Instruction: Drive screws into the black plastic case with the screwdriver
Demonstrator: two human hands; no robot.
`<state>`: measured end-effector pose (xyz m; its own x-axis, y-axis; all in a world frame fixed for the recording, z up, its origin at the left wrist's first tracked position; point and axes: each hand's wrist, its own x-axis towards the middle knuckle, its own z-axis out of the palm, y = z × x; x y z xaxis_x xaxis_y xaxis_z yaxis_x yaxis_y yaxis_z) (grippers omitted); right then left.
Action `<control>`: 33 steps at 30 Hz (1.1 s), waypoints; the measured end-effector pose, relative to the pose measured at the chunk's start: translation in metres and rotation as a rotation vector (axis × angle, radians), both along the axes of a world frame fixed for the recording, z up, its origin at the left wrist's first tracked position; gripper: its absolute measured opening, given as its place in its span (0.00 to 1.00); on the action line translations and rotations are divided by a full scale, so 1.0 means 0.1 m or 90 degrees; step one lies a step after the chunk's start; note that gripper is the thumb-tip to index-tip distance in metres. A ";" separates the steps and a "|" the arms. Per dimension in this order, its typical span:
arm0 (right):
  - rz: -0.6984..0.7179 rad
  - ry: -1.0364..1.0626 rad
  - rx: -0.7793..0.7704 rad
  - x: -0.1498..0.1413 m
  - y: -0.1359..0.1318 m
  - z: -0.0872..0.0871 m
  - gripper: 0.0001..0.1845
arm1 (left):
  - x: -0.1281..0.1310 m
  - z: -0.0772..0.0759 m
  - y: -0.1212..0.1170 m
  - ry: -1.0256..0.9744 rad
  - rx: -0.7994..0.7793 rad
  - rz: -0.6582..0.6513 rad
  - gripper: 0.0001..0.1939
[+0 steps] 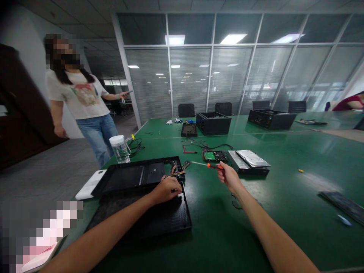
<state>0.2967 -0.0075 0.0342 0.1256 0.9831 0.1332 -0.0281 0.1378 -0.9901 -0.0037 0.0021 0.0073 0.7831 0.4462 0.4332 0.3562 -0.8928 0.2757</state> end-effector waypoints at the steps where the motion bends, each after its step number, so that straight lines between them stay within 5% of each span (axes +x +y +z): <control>1: -0.002 0.045 0.002 0.02 0.01 -0.03 0.17 | -0.01 0.02 -0.01 0.033 0.003 -0.035 0.06; 5: 0.045 0.082 0.046 -0.08 -0.02 0.04 0.14 | -0.03 0.10 -0.06 0.105 0.007 -0.099 0.05; 9: 0.099 -0.084 0.093 -0.40 -0.25 0.21 0.09 | -0.08 0.25 -0.11 0.108 0.009 -0.085 0.08; 13: 0.218 -0.454 0.148 -0.76 -0.76 0.29 0.12 | -0.20 0.52 -0.04 0.088 0.011 0.045 0.13; 16: 0.370 -0.709 0.248 -0.95 -1.19 0.18 0.13 | -0.39 0.64 0.10 0.104 -0.045 0.180 0.13; 18: 0.358 -0.803 0.271 -0.99 -1.42 0.04 0.20 | -0.57 0.64 0.21 0.157 -0.108 0.245 0.17; 23: 0.281 -0.852 0.230 -0.83 -1.72 -0.24 0.06 | -1.00 0.44 0.33 0.352 -0.177 0.276 0.16; 27: 0.250 -0.821 0.226 -0.65 -1.85 -0.32 0.06 | -1.07 0.33 0.24 0.361 -0.051 0.192 0.09; 30: 0.247 -0.797 0.243 -0.63 -1.86 -0.33 0.07 | -1.01 0.41 0.15 0.360 0.035 0.158 0.04; 33: 0.239 -0.797 0.250 -0.69 -1.72 -0.29 0.07 | -0.95 0.64 0.01 0.360 0.069 0.155 0.03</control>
